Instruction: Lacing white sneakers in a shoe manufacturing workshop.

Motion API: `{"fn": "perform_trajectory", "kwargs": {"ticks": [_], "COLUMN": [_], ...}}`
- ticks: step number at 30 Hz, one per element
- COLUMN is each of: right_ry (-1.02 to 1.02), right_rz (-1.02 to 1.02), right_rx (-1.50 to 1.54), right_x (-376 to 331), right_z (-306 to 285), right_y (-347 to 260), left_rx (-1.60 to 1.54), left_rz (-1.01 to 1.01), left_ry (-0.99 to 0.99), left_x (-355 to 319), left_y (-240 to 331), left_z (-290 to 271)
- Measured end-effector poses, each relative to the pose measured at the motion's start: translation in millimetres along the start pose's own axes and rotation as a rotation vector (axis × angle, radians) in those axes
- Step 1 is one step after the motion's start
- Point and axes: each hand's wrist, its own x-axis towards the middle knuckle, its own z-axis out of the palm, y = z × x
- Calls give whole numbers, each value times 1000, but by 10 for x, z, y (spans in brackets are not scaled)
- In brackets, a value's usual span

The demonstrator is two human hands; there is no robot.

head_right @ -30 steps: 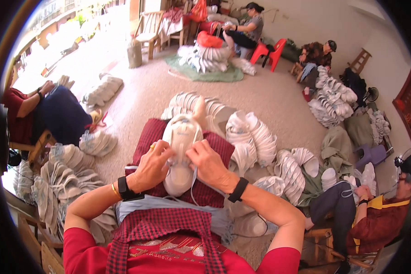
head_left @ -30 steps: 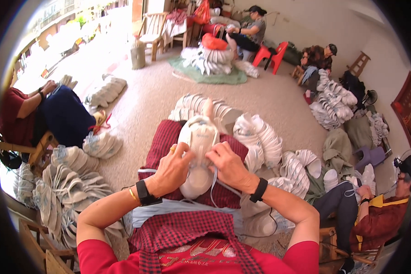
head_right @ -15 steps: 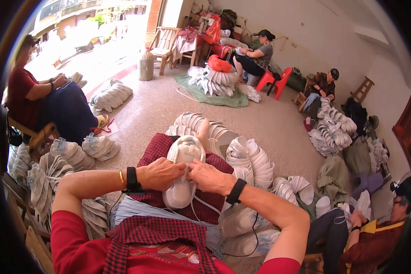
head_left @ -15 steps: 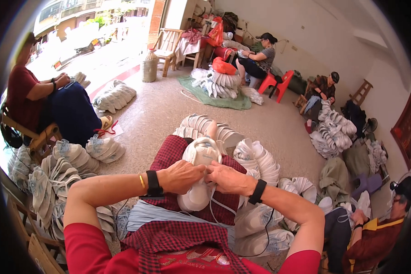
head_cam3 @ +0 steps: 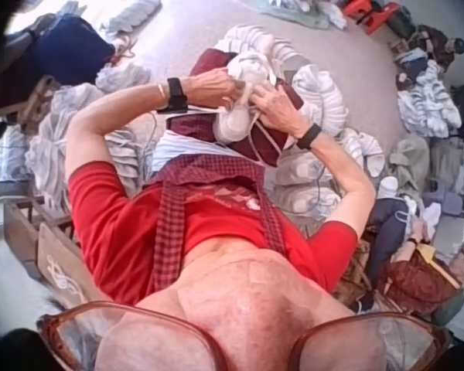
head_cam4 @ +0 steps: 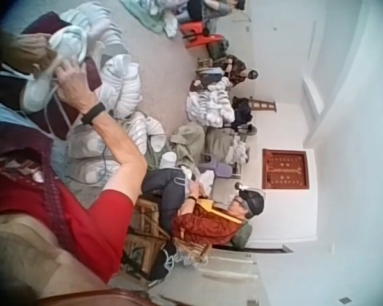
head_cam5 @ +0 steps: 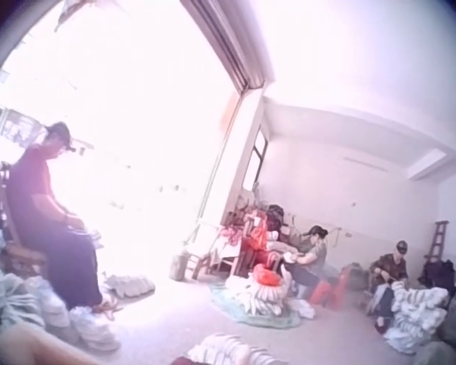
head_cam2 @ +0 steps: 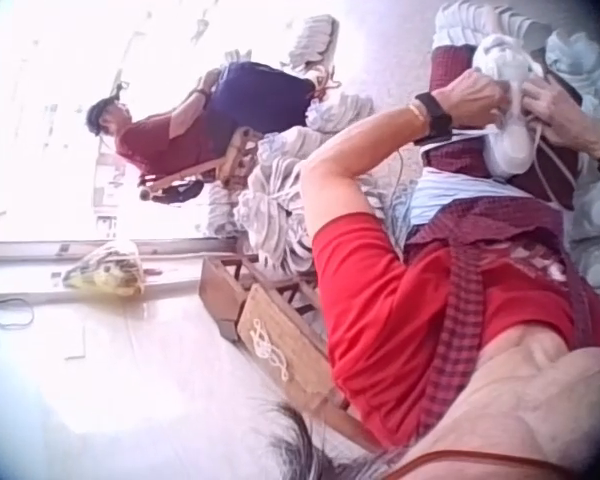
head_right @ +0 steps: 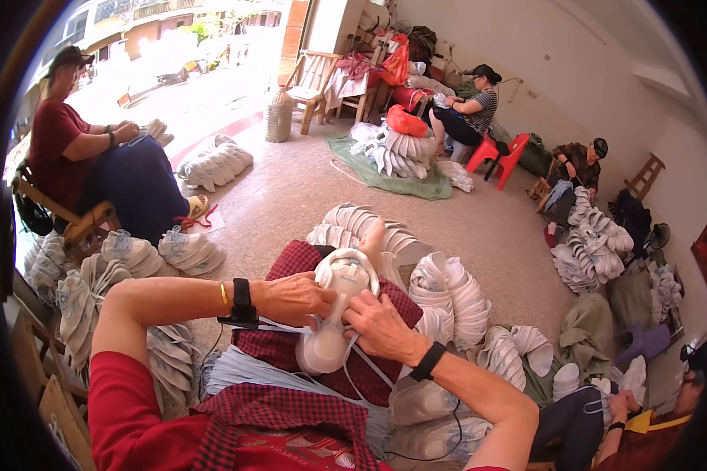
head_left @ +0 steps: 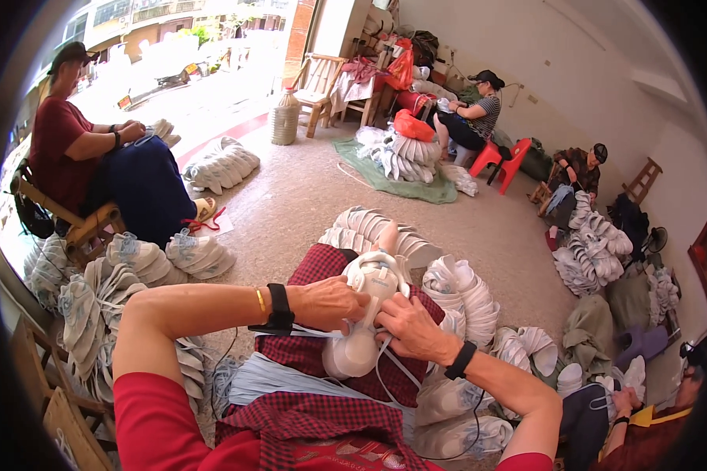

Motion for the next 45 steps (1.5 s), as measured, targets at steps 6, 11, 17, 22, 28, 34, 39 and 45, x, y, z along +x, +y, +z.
{"fn": "perform_trajectory", "kwargs": {"ticks": [6,11,17,22,28,34,39,45], "right_ry": [84,-101,-18,39,189,31,-43,-100], "right_rz": [54,-7,81,164,180,179,59,244], "right_rx": [23,300,362,367,409,297,310,306], "right_x": [-31,1,99,107,98,76,178,189], "right_z": [94,-96,29,80,165,130,257,136], "right_y": [-40,73,84,84,49,213,278,213], "left_rx": [24,-338,29,47,-19,-119,-628,-657], "left_rz": [-146,-204,-403,-410,-488,-519,-361,-341], "left_ry": [165,-4,-234,-41,100,130,336,248], "left_x": [-105,-39,271,242,241,340,-20,28], "left_y": [91,95,158,176,157,134,47,129], "left_z": [155,-58,-20,118,169,163,278,180]}}
